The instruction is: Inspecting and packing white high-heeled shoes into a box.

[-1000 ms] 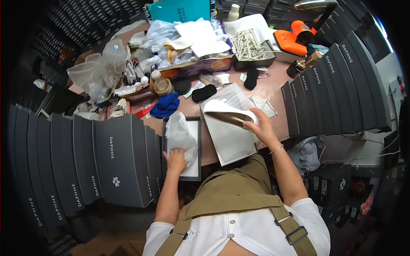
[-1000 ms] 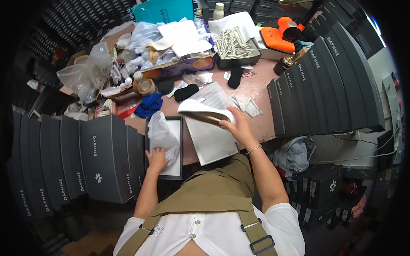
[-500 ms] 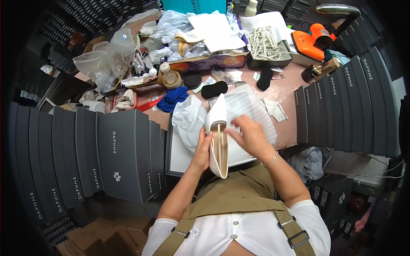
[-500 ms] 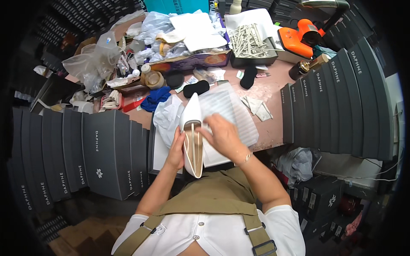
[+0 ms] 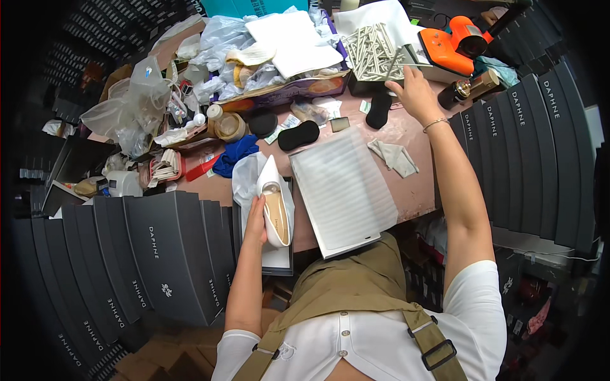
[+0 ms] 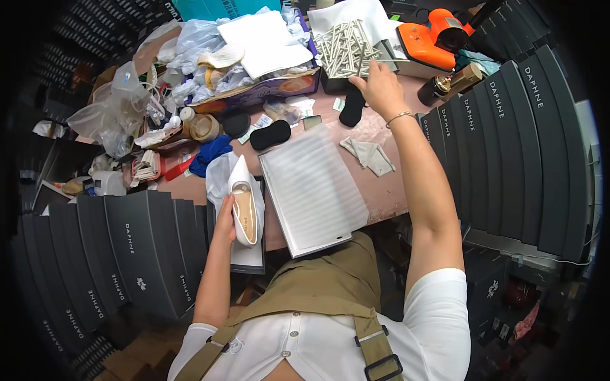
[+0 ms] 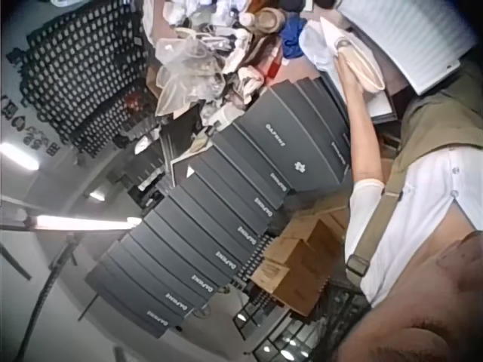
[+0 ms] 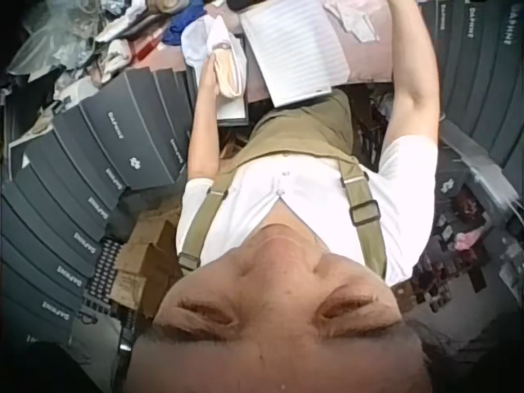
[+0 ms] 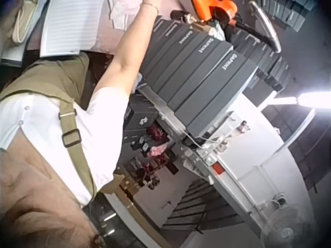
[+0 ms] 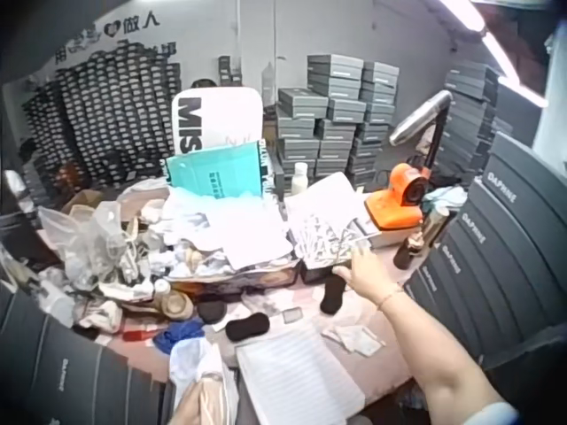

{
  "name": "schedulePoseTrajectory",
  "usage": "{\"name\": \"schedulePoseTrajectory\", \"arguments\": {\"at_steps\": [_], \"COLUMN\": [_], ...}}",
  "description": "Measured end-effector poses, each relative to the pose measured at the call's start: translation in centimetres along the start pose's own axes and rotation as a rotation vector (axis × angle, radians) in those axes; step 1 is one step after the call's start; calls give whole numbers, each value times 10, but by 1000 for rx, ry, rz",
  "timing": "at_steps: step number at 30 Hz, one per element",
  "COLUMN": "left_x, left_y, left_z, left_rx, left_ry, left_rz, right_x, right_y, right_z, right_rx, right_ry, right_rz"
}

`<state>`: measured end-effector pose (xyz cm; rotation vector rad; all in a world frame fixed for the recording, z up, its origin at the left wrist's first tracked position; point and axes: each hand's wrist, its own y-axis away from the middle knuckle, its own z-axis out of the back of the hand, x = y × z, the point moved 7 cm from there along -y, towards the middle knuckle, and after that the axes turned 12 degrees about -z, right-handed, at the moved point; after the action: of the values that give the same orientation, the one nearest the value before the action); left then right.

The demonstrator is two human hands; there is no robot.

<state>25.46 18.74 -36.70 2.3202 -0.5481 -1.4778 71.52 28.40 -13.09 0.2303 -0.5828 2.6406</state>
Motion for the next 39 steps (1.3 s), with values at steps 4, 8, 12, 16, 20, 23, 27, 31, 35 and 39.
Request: {"name": "schedulePoseTrajectory", "arguments": {"at_steps": [4, 8, 12, 16, 20, 23, 27, 31, 35, 39], "left_x": [9, -22, -74, -69, -33, -29, 41, 50, 31, 29], "left_y": [3, 42, 116, 164, 110, 87, 45, 35, 47, 50], "left_z": [16, 10, -47, -105, -72, -61, -29, -21, -24, -42], "left_rx": [8, 79, 360, 575, 383, 256, 53, 78, 54, 27], "left_ry": [63, 138, 285, 432, 313, 347, 202, 138, 170, 252], "left_rz": [12, 5, 149, 393, 275, 266, 203, 149, 144, 221], "right_x": [-27, -10, 73, 185, 166, 113, 79, 54, 57, 55], "right_y": [97, 237, 282, 342, 355, 301, 250, 251, 253, 253], "right_z": [-70, -52, -18, -65, -111, -54, -40, -91, -63, -47], "right_rx": [1142, 1385, 1143, 1338, 1236, 663, 338, 360, 227, 257], "right_ry": [82, -377, -852, -1054, -1021, -878, -231, -155, -161, -272], "right_rz": [-101, -125, 12, 199, -80, -197, 100, 105, 259, 280]}}
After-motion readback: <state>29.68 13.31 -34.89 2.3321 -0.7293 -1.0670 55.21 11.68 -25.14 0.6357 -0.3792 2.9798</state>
